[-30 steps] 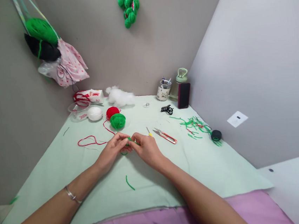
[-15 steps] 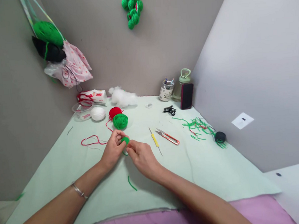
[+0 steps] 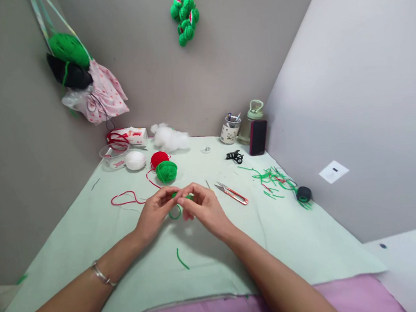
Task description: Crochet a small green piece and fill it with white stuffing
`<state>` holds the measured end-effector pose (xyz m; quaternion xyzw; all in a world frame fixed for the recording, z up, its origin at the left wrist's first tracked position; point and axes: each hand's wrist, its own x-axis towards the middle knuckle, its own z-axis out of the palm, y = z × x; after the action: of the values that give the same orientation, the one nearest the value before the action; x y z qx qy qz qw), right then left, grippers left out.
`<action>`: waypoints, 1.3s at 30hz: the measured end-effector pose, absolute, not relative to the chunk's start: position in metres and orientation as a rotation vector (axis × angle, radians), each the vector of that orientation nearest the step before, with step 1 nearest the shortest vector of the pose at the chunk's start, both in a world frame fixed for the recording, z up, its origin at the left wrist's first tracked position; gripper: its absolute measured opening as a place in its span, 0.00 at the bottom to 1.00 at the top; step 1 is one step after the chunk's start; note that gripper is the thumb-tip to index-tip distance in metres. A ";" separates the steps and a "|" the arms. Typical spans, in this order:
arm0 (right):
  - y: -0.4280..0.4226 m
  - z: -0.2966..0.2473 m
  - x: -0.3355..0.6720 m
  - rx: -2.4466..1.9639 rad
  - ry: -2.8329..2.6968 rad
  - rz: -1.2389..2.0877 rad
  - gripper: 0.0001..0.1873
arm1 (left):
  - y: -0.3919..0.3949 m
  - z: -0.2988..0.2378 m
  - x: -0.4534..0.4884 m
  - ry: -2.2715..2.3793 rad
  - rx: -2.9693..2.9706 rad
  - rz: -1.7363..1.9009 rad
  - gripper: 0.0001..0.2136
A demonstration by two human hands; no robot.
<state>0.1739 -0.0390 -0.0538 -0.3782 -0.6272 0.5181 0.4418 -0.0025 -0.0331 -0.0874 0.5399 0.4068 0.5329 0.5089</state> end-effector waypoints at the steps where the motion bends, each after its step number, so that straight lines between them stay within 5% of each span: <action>1: -0.037 -0.055 0.174 -1.015 -1.535 1.253 0.15 | -0.034 -0.088 -0.002 0.987 1.302 1.283 0.11; 9: -0.031 -0.062 0.172 -1.345 -1.798 1.008 0.10 | -0.034 -0.094 0.001 1.016 1.287 1.304 0.17; 23: 0.001 -0.065 0.223 -1.961 -2.003 0.360 0.10 | -0.032 -0.086 -0.009 1.114 1.318 1.299 0.06; 30: 0.005 -0.075 0.223 -2.014 -2.163 0.393 0.14 | -0.027 -0.087 -0.008 1.135 1.271 1.332 0.14; 39: 0.002 -0.072 0.218 -1.856 -1.994 0.555 0.07 | -0.030 -0.083 -0.011 1.172 1.290 1.257 0.07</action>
<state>0.2182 0.0024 -0.0718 -0.6567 -0.7056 0.1964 0.1800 -0.0113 -0.0296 -0.0832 0.5278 0.4795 0.5144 0.4764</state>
